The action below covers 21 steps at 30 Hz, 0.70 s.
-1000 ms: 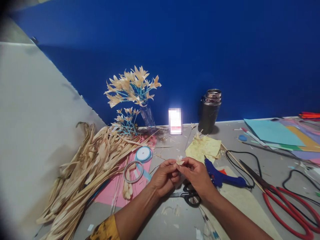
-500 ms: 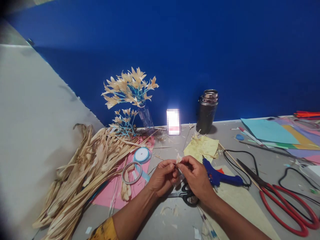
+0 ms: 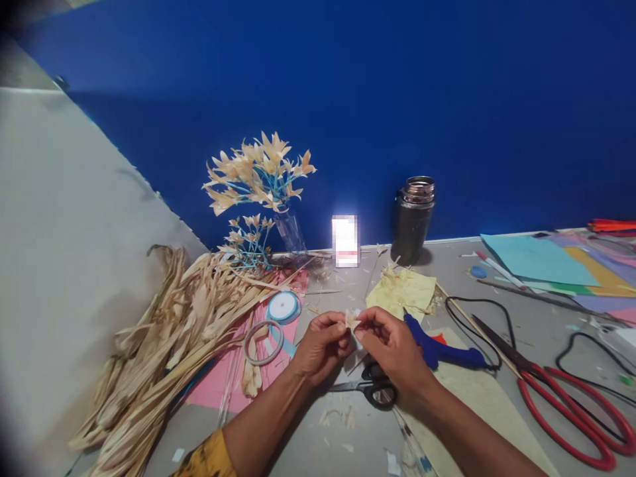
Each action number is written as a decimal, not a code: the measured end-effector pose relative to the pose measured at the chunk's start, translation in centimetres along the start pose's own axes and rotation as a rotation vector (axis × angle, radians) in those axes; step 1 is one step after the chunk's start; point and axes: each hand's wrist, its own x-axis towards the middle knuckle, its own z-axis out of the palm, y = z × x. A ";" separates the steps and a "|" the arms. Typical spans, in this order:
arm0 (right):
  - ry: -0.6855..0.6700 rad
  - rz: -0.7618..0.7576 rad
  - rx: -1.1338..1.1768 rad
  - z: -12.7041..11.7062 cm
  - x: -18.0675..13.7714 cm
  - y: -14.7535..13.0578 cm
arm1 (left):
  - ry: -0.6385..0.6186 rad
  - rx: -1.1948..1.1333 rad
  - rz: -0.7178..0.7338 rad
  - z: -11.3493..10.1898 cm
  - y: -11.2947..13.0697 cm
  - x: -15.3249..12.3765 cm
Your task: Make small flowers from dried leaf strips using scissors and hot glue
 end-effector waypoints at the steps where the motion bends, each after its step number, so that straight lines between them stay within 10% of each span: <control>1: -0.012 -0.002 0.013 0.0 -0.1 0.0 | 0.013 0.006 0.012 0.1 0.0 0.0; 21: -0.052 -0.118 -0.125 -0.1 -0.4 -0.6 | -0.192 -0.051 -0.198 -0.8 0.0 0.0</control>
